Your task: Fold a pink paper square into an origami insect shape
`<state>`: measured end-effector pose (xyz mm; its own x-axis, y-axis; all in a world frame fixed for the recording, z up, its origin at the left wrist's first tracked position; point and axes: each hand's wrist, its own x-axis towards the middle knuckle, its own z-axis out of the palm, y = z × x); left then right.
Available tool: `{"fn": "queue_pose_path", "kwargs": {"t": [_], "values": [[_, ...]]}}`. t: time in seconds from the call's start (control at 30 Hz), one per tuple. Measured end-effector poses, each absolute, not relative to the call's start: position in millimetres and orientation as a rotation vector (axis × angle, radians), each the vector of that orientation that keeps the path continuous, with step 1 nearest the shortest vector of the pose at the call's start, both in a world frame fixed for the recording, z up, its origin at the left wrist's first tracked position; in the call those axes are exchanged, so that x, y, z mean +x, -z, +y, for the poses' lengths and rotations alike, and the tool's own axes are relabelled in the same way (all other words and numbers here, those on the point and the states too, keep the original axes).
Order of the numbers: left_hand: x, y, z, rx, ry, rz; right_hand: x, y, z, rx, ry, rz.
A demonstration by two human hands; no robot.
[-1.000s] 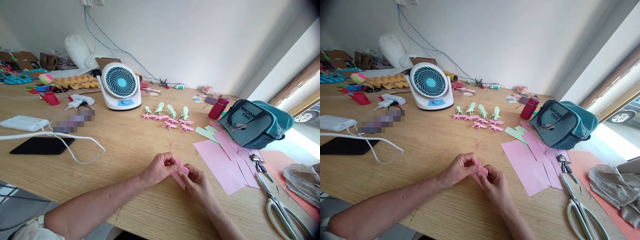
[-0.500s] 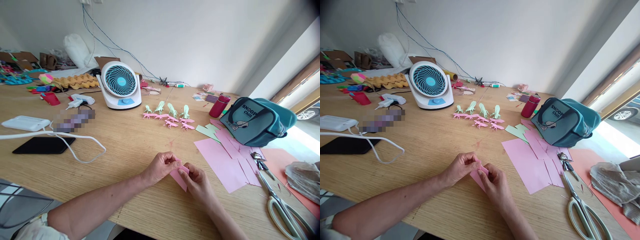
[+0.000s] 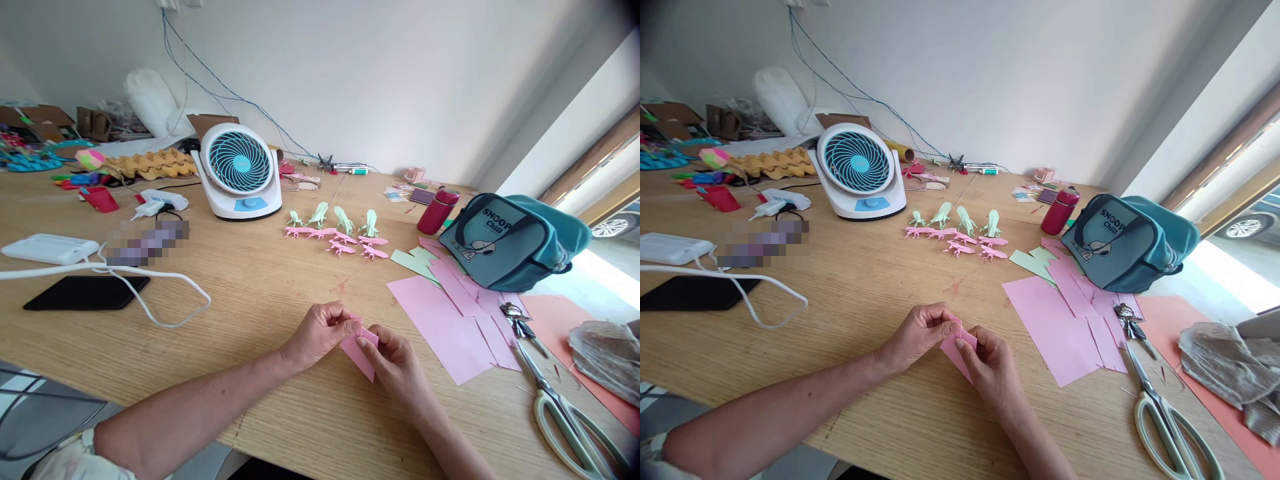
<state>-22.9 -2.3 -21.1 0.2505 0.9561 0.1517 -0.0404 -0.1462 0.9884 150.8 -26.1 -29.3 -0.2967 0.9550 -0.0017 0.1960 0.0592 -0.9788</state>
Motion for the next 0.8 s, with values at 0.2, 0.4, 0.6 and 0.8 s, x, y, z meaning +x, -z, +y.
{"fn": "queue_pose_path", "kwargs": {"t": [0.2, 0.4, 0.6, 0.8], "values": [[-23.9, 18.9, -2.6, 1.512, -1.151, 0.943, 150.2, 30.2, -25.3, -1.162, -1.354, -1.554], [-24.9, 19.5, -3.3, 1.539, -1.146, 0.965, 148.9, 27.8, -26.2, -1.113, -1.387, -1.507], [-25.6, 15.9, -4.3, 1.513, -1.121, 0.956, 148.3, 25.0, -26.9, -1.123, -1.321, -1.537], [-25.7, 16.6, -4.3, 1.571, -1.158, 0.941, 149.3, 27.4, -27.4, -1.137, -1.274, -1.577]]}}
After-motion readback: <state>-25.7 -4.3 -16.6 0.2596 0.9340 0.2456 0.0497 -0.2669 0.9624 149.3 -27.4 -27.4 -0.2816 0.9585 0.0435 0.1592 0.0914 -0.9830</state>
